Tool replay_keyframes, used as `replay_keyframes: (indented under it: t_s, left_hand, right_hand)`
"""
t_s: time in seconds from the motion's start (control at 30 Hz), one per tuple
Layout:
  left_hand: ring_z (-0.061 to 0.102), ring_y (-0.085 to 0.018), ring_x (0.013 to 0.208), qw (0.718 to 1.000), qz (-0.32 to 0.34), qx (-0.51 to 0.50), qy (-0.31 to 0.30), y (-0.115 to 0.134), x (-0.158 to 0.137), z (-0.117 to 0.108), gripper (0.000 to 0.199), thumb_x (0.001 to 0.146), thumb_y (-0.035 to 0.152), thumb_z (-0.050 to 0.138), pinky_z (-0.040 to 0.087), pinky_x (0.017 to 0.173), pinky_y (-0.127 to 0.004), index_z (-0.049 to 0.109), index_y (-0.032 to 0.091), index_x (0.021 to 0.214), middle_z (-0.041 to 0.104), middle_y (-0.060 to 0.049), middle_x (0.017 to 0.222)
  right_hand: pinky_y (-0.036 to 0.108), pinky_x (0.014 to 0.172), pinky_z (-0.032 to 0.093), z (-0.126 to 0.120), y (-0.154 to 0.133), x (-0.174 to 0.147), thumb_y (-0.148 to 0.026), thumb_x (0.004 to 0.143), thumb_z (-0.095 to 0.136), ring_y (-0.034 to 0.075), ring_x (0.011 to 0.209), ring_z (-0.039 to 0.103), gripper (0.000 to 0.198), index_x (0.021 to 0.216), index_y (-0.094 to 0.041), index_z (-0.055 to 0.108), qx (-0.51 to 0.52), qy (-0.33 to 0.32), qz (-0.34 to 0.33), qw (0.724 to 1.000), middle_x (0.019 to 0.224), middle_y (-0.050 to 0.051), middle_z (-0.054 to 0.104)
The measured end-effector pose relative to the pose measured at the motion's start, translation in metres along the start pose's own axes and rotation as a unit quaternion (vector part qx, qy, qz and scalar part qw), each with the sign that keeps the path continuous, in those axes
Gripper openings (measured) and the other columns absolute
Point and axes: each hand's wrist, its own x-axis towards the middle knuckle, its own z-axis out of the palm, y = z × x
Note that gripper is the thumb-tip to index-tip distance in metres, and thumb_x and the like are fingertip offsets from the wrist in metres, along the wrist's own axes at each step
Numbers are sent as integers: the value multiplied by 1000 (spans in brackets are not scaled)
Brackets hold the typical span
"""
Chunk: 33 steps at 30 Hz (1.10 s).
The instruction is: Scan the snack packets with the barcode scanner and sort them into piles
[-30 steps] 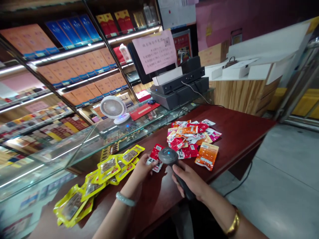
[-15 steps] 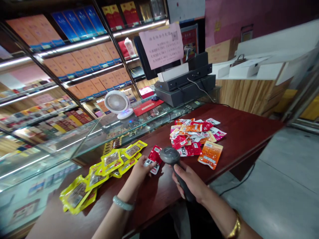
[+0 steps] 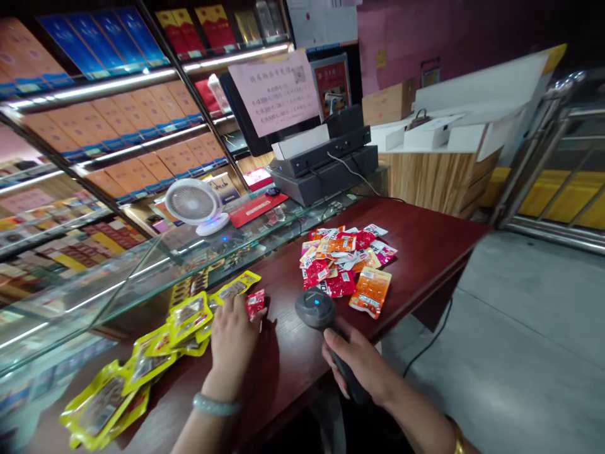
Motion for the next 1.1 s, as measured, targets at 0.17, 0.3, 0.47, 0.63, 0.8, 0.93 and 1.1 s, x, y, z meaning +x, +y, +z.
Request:
replay_keyframes:
  t_s: [0.17,0.3,0.47,0.63,0.8,0.93,1.1]
  left_hand:
    - [58,-24,90,985,68,-133,-87,47,20,8,31,87,47,55,42,80,-33,61,17,93,63,-10,92]
    - [63,-22,82,962,60,-213,-162,85,43,20,54,91,62,35,41,72,-30,63,17,82,67,-11,85]
    - [63,-23,76,939,-19,-269,-212,114,70,37,52,85,64,45,38,63,-28,64,17,80,68,-12,81]
    - [56,-14,62,895,-63,-396,-193,106,70,53,28,85,46,54,33,56,-24,59,19,80,64,-4,72]
    - [49,-10,50,826,-114,-526,-169,76,53,53,19,88,38,50,33,52,-21,52,21,80,56,4,60]
    - [49,-10,50,821,-140,-533,-145,54,39,49,18,87,37,51,33,51,-21,51,21,79,53,5,58]
    - [53,-11,50,853,-157,-476,-145,28,24,48,17,88,35,47,35,52,-21,56,21,87,54,5,55]
  right_hand:
    - [12,28,34,-14,-3,-8,-53,89,58,2,29,41,39,110,-22,49,22,26,-11,999,60,-10,51]
    - [12,28,34,-20,-1,-8,-52,90,58,3,29,42,42,117,-21,48,40,39,-20,998,60,-9,53]
    - [13,27,35,-19,-2,-9,-53,89,58,3,29,42,44,118,-20,49,38,58,-16,997,60,-9,53]
    - [13,27,35,-18,-6,-10,-52,89,58,3,29,42,44,119,-21,48,25,67,-16,997,61,-9,53]
    - [13,27,35,-13,-6,-7,-53,90,57,3,29,41,44,118,-21,48,15,50,-4,999,61,-9,52]
    - [13,27,33,-2,-3,-4,-57,87,59,3,29,40,47,114,-20,50,6,30,27,999,60,-9,51]
    - [13,29,33,14,2,0,-60,84,61,2,30,39,49,111,-20,50,-8,2,53,999,60,-9,48]
